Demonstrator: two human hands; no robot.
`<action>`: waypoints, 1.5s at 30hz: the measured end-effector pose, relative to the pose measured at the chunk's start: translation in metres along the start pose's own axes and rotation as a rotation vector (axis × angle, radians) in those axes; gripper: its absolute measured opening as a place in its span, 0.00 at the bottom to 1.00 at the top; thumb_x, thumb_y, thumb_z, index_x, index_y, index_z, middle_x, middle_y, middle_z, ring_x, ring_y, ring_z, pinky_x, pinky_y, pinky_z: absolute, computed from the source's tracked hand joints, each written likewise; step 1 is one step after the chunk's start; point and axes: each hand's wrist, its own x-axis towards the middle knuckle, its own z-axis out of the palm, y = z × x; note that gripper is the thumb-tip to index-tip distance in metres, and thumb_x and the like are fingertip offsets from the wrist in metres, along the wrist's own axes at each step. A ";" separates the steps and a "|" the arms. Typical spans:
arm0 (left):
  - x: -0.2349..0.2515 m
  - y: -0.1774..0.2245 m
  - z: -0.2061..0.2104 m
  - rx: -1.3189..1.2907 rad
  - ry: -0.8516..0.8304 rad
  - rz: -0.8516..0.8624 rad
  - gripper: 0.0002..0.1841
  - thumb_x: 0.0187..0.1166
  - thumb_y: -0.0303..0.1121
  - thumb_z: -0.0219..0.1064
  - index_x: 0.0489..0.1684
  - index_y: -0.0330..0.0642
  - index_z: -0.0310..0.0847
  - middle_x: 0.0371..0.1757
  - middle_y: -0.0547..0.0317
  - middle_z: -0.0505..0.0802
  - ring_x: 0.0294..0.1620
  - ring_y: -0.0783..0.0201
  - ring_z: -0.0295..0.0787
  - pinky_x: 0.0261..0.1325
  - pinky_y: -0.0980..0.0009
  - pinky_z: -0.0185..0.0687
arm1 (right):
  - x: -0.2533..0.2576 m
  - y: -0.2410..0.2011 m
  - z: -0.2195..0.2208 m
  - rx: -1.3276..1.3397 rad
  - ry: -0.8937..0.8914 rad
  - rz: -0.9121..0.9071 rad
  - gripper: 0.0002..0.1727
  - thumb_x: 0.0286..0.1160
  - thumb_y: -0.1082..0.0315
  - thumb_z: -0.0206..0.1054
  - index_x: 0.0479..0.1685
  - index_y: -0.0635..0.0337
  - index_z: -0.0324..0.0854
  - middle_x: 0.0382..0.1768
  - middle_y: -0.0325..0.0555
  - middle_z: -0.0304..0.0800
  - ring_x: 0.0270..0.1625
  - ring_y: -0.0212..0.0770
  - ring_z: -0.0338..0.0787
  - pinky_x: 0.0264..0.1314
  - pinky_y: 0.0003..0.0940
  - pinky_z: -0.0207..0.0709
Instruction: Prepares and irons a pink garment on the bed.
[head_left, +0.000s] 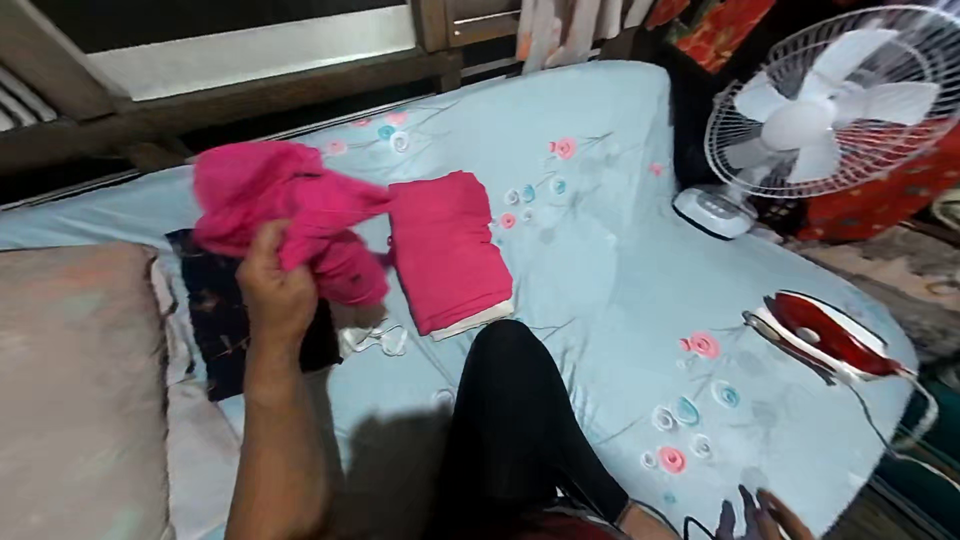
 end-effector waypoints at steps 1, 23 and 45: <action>0.002 0.021 0.009 -0.136 -0.073 0.143 0.14 0.81 0.23 0.53 0.56 0.22 0.78 0.48 0.41 0.89 0.50 0.68 0.86 0.60 0.69 0.82 | 0.010 -0.017 -0.014 0.105 0.016 0.004 0.26 0.86 0.71 0.58 0.74 0.87 0.69 0.72 0.82 0.76 0.72 0.58 0.83 0.78 0.42 0.74; -0.175 0.204 0.255 -0.099 -1.574 0.398 0.34 0.78 0.48 0.74 0.79 0.34 0.76 0.80 0.34 0.80 0.83 0.39 0.74 0.83 0.42 0.69 | 0.073 -0.051 0.004 0.000 -0.313 -0.109 0.17 0.85 0.69 0.60 0.64 0.69 0.86 0.62 0.64 0.90 0.64 0.57 0.90 0.72 0.51 0.80; -0.169 0.218 0.231 -0.687 -1.108 0.122 0.15 0.77 0.20 0.60 0.56 0.19 0.84 0.51 0.32 0.93 0.56 0.48 0.92 0.65 0.53 0.83 | 0.065 -0.137 -0.019 0.924 -0.140 -0.020 0.41 0.66 0.56 0.75 0.75 0.72 0.64 0.53 0.38 0.88 0.53 0.24 0.88 0.59 0.27 0.84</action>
